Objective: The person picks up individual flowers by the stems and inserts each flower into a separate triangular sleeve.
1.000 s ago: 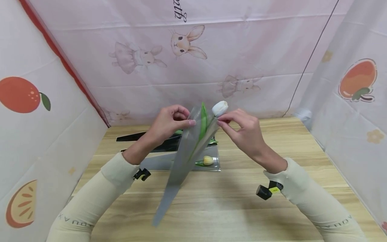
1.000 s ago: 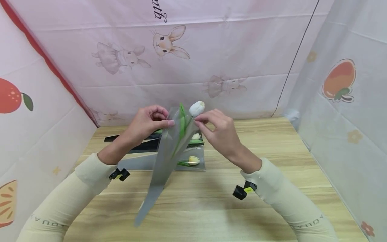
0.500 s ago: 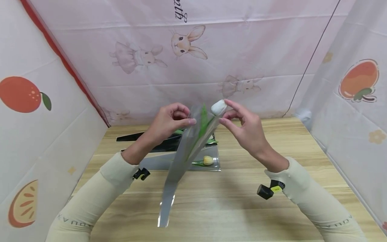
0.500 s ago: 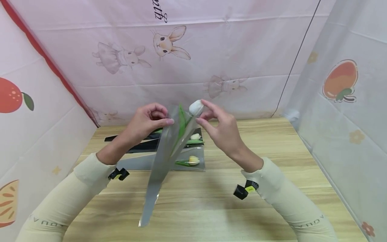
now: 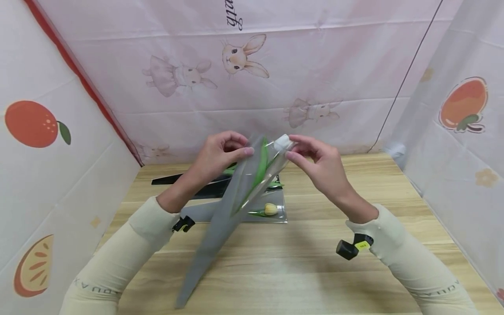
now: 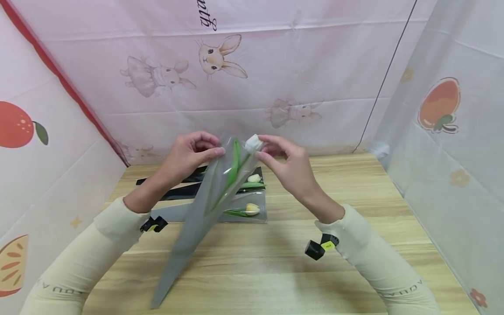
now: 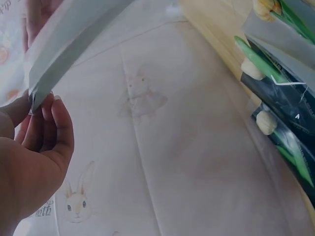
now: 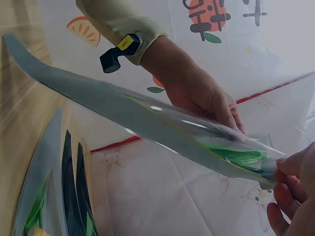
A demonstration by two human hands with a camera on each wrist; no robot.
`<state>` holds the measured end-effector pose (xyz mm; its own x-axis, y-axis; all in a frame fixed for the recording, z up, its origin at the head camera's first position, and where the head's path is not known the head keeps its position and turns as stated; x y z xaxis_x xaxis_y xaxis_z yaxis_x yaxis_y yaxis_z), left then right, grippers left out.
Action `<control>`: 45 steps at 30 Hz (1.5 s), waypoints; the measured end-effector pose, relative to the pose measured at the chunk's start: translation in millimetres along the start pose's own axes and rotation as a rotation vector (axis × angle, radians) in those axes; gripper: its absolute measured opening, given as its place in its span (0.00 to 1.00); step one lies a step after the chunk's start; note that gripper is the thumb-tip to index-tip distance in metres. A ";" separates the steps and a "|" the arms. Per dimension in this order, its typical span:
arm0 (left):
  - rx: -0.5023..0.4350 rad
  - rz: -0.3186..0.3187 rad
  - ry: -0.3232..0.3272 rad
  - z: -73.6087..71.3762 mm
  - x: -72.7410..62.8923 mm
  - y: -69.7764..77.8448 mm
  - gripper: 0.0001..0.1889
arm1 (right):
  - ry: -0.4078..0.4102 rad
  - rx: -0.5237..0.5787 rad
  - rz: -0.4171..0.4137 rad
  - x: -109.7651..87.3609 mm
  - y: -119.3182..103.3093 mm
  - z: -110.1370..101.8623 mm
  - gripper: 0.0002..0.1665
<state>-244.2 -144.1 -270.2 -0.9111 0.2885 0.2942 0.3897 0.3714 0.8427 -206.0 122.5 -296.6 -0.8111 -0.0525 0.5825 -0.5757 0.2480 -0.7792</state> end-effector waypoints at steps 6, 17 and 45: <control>0.051 0.055 0.013 -2.3 0.9 4.1 0.12 | -0.060 0.101 0.227 1.7 1.2 -3.6 0.33; 0.118 0.087 0.025 -2.2 0.3 7.3 0.12 | -0.128 0.025 0.213 0.7 6.0 -2.2 0.18; 0.260 0.257 -0.084 6.7 0.2 1.8 0.08 | -0.359 -0.245 0.097 -2.8 18.6 6.5 0.15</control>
<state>-242.8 -137.4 -271.7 -0.7689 0.4693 0.4341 0.6354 0.4861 0.6000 -215.0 121.0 -314.2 -0.8696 -0.3395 0.3585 -0.4886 0.4880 -0.7233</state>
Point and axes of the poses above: each hand's wrist, its own x-axis towards the middle knuckle, its own z-axis out of the palm, y = z × x, the point moved 1 cm from there along x, towards the middle knuckle, and after that the axes turned 5 degrees about y, right-handed, at the moved point
